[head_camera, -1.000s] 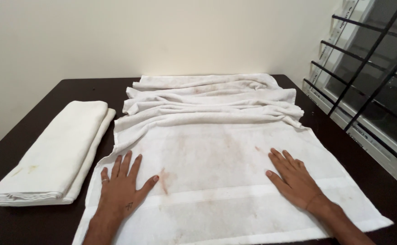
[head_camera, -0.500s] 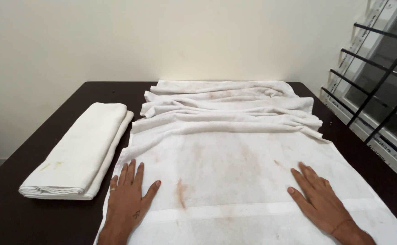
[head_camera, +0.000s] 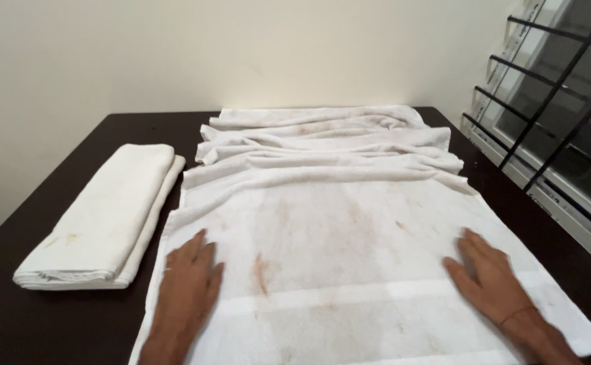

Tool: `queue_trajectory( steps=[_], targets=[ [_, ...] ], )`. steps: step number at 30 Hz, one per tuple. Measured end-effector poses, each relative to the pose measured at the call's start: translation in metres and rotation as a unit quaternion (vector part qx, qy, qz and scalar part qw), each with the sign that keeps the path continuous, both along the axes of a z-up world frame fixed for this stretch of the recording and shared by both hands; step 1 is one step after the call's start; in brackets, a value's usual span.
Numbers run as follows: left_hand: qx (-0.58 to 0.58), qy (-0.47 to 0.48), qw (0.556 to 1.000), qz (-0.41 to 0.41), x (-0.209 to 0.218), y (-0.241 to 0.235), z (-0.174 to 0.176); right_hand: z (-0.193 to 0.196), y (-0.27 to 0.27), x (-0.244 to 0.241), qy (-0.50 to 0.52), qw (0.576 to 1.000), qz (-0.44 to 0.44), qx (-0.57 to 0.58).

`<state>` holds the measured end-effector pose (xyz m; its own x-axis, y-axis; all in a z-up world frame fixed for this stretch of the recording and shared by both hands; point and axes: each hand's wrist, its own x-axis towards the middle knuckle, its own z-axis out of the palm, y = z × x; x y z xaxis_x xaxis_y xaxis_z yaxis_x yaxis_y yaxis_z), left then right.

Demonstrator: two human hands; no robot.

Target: Unfolding and smoothing out white towels on a dark wooden table.

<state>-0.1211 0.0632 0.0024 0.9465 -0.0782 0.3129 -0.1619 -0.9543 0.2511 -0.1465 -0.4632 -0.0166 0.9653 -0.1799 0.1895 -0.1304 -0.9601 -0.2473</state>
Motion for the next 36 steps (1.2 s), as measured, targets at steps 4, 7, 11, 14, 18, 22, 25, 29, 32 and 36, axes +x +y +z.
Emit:
queue_trajectory(
  steps=[4,7,11,14,18,22,25,29,32,36],
  targets=[
    [-0.089,0.066,0.993,-0.046,-0.013,-0.02,-0.002,0.021,0.061,-0.023,0.038,0.996,0.075,-0.003],
    [-0.044,0.003,0.994,-0.096,-0.007,-0.013,-0.006,0.022,0.071,-0.025,0.047,0.99,0.126,-0.039],
    [-0.048,0.02,0.994,-0.098,-0.011,-0.011,-0.002,0.021,0.065,-0.023,0.02,0.991,0.112,-0.068],
    [-0.072,0.03,0.992,-0.099,-0.022,-0.03,-0.003,0.019,0.074,-0.03,-0.002,0.991,0.105,-0.086],
    [-0.111,0.065,0.976,-0.178,-0.048,-0.076,0.021,0.03,0.121,-0.049,-0.025,0.973,0.229,-0.017],
    [-0.101,0.073,0.963,-0.238,-0.062,-0.095,0.021,0.054,0.163,-0.071,0.03,0.94,0.329,0.079],
    [-0.097,0.109,0.941,-0.305,-0.071,-0.092,0.036,0.06,0.171,-0.073,0.066,0.91,0.406,0.058],
    [-0.091,0.178,0.905,-0.375,-0.071,-0.081,0.031,0.058,0.168,-0.073,0.059,0.886,0.461,-0.004],
    [-0.076,0.163,0.891,-0.417,-0.069,-0.08,0.038,0.047,0.165,-0.073,0.01,0.89,0.456,-0.01],
    [-0.095,0.157,0.902,-0.392,-0.068,-0.076,0.026,0.034,0.16,-0.072,-0.07,0.911,0.406,-0.032]
  ],
)
